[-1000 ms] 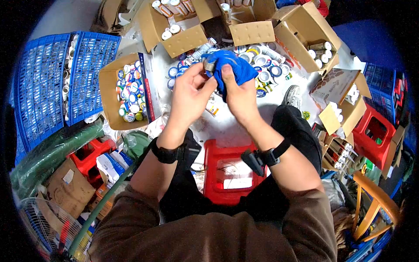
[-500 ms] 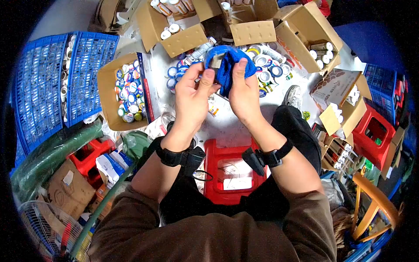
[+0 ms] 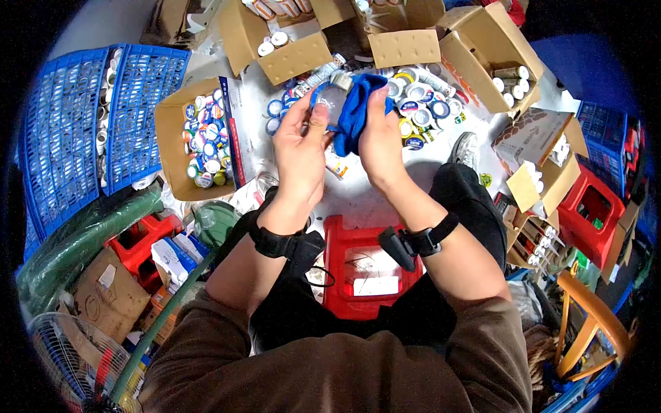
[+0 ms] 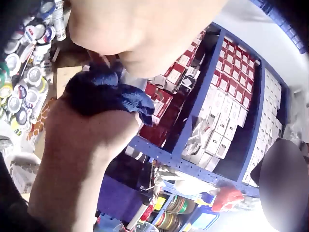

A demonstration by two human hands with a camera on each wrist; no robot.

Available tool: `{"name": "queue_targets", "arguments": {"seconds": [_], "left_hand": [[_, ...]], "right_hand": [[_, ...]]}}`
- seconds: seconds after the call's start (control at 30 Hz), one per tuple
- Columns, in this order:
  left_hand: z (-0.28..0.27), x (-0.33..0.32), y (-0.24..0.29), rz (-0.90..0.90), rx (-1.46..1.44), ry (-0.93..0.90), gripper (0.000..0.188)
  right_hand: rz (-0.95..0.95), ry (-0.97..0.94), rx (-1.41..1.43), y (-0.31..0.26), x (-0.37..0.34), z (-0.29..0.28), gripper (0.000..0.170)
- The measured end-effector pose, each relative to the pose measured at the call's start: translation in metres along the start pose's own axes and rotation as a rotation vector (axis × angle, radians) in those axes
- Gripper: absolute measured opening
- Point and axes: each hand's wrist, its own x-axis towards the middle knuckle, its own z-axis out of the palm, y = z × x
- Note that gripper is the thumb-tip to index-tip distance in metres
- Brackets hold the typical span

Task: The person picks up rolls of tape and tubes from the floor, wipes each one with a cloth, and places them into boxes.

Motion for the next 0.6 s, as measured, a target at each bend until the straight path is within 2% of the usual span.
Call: {"name": "queue_targets", "arguments": {"seconds": [0.07, 0.1, 0.13, 0.17, 0.2, 0.23, 0.27, 0.33, 0.37, 0.4, 0.47, 0.5, 0.53, 0.6], "left_hand": [[-0.016, 0.016, -0.015, 0.216, 0.365, 0.007, 0.032], [-0.020, 0.017, -0.005, 0.278, 0.582, 0.012, 0.038], [-0.020, 0.015, 0.003, 0.279, 0.583, 0.019, 0.038], [-0.020, 0.013, 0.011, 0.112, 0.571, -0.008, 0.043], [-0.021, 0.010, 0.016, -0.055, 0.555, -0.037, 0.047], [-0.020, 0.005, 0.015, 0.001, 0.449, -0.054, 0.047], [-0.021, 0.004, 0.016, 0.003, 0.447, -0.048, 0.047], [-0.022, 0.001, 0.023, -0.164, -0.001, -0.139, 0.043], [-0.027, -0.001, 0.031, -0.161, -0.047, -0.206, 0.036], [-0.033, -0.001, 0.032, -0.159, -0.047, -0.199, 0.036], [-0.047, 0.002, 0.032, -0.177, -0.111, -0.238, 0.033], [-0.061, 0.005, 0.024, -0.205, -0.128, -0.342, 0.029], [-0.067, 0.004, 0.026, -0.233, -0.082, -0.266, 0.029], [-0.087, 0.008, 0.033, -0.358, -0.172, -0.034, 0.039]], "right_hand": [[-0.044, -0.169, -0.059, 0.017, 0.003, -0.003, 0.068], [-0.141, -0.206, -0.156, 0.009, -0.003, -0.003, 0.065], [-0.238, -0.244, -0.254, 0.006, -0.006, -0.003, 0.063], [-0.239, -0.251, -0.254, 0.008, -0.005, -0.001, 0.063], [-0.553, -0.218, -0.326, 0.012, -0.003, 0.001, 0.059], [-0.867, -0.181, -0.392, 0.015, -0.002, 0.002, 0.057], [-0.869, -0.187, -0.391, 0.017, -0.004, 0.003, 0.057], [-0.714, -0.456, -0.352, 0.021, -0.012, 0.002, 0.057], [-0.733, -0.467, -0.449, 0.024, -0.012, 0.001, 0.052], [-0.733, -0.474, -0.446, 0.024, -0.013, 0.005, 0.052], [-0.669, -0.326, -0.395, 0.023, -0.015, 0.015, 0.043], [-0.448, -0.375, -0.233, 0.006, -0.010, 0.015, 0.036], [-0.395, -0.377, -0.227, 0.001, -0.007, 0.017, 0.038], [-0.090, -0.242, -0.022, 0.005, -0.002, 0.025, 0.042]]}}
